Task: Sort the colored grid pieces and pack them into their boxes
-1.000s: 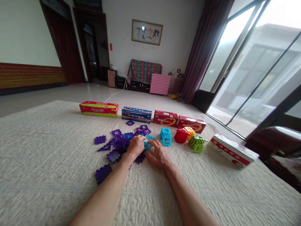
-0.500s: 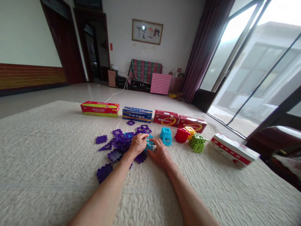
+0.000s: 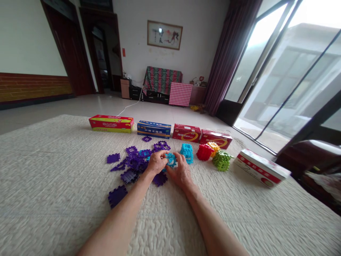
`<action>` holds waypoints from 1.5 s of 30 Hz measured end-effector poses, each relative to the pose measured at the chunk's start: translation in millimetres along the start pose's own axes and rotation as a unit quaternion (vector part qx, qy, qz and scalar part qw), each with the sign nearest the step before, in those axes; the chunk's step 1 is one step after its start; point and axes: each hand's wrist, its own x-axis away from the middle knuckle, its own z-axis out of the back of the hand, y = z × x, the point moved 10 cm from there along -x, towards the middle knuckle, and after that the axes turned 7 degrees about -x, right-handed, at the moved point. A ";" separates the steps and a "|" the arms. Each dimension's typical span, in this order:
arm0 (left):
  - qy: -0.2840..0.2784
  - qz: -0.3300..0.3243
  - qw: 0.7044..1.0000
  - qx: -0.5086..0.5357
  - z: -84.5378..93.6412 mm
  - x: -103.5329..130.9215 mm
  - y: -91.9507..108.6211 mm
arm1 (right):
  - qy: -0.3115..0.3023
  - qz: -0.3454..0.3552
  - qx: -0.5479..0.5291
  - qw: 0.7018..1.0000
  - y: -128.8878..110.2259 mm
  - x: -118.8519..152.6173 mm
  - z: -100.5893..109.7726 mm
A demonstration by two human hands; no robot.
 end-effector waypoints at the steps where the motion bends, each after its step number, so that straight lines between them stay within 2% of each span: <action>1: -0.001 0.000 1.000 0.002 -1.5 0.9 1.7 | 0.008 -0.002 0.010 1.000 -0.9 0.0 0.8; 8: 0.004 -0.048 0.998 -0.027 -9.2 6.4 17.7 | 0.030 -0.014 0.039 0.999 -2.3 2.3 3.8; 11: 0.018 -0.074 0.996 -0.037 -5.9 9.3 27.0 | 0.070 -0.018 0.051 0.996 5.7 3.5 17.7; 14: 0.050 -0.097 0.991 -0.078 2.0 11.3 32.9 | 0.109 -0.040 0.082 0.990 23.5 4.1 38.0; 19: 0.075 -0.099 0.984 -0.124 8.1 10.3 28.3 | 0.145 -0.089 0.135 0.976 48.4 4.0 62.2; 26: 0.093 -0.100 0.984 -0.116 15.2 6.0 20.8 | 0.114 -0.119 0.170 0.971 53.9 1.7 55.6; 30: 0.113 -0.087 0.985 -0.094 23.3 2.8 13.1 | 0.130 -0.109 0.183 0.968 47.1 -0.1 59.6; 33: 0.122 -0.066 0.986 -0.098 31.2 0.8 8.8 | 0.149 -0.047 0.134 0.979 29.3 -1.9 58.9; 35: 0.124 -0.053 0.985 -0.104 37.0 0.1 7.2 | 0.118 -0.005 0.077 0.990 16.8 -2.9 48.1; 38: 0.129 -0.040 0.984 -0.121 44.5 -0.1 5.9 | 0.002 0.023 0.005 1.000 2.7 -1.9 16.8; 40: 0.132 -0.040 0.980 -0.143 47.7 -0.1 6.1 | -0.066 0.027 -0.016 0.997 -4.6 1.6 -1.5; 45: 0.113 -0.078 0.956 -0.258 41.9 1.1 10.1 | -0.161 0.087 -0.018 0.983 -24.3 9.1 -24.7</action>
